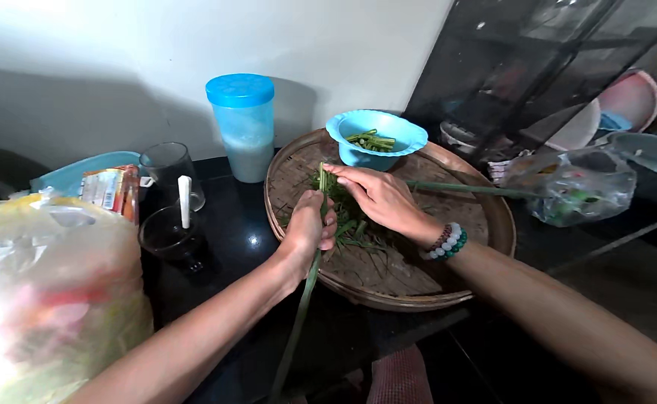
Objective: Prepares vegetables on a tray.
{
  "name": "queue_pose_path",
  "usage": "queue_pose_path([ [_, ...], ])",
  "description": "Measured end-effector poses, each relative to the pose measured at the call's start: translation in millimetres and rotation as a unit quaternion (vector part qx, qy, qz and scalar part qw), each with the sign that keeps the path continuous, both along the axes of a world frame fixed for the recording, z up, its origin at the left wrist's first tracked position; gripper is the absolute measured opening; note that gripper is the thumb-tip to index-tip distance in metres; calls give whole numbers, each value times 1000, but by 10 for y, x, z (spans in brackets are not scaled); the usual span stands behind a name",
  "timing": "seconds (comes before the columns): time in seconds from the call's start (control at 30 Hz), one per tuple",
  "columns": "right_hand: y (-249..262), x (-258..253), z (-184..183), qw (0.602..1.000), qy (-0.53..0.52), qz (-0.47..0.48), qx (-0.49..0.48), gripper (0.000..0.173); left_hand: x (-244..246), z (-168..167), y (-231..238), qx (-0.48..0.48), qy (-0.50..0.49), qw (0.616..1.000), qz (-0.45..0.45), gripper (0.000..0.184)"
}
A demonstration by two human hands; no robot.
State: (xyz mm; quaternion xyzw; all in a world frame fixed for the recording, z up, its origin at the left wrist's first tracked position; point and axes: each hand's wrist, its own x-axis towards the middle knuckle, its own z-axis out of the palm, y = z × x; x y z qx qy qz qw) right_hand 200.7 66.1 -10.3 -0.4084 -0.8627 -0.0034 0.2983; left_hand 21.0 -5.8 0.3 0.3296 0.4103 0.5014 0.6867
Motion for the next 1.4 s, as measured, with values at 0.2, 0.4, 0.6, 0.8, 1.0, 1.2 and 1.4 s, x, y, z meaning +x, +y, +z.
queue_pose_path([
  [0.2,33,135,69,998,49,-9,-29,39,-22,9,-12,-5,-29,1000,-1,39],
  [0.4,-143,-68,34,997,8,77,-1,40,-57,-13,44,-5,-58,998,23,40],
  [0.6,10,31,20,999,16,28,-27,38,-34,14,-27,-8,-33,999,-24,42],
  [0.8,9,230,62,980,47,-85,-175,48,-77,-17,-11,3,-73,996,-52,41],
  [1.0,-23,126,106,986,55,-88,-132,36,-76,-12,31,25,-25,999,-35,34],
  [1.2,-104,-18,55,997,32,65,-24,41,-56,-21,23,29,-21,999,-13,41],
  [1.4,-100,-68,-24,999,4,48,18,39,-45,-31,-4,34,0,999,-13,40],
])
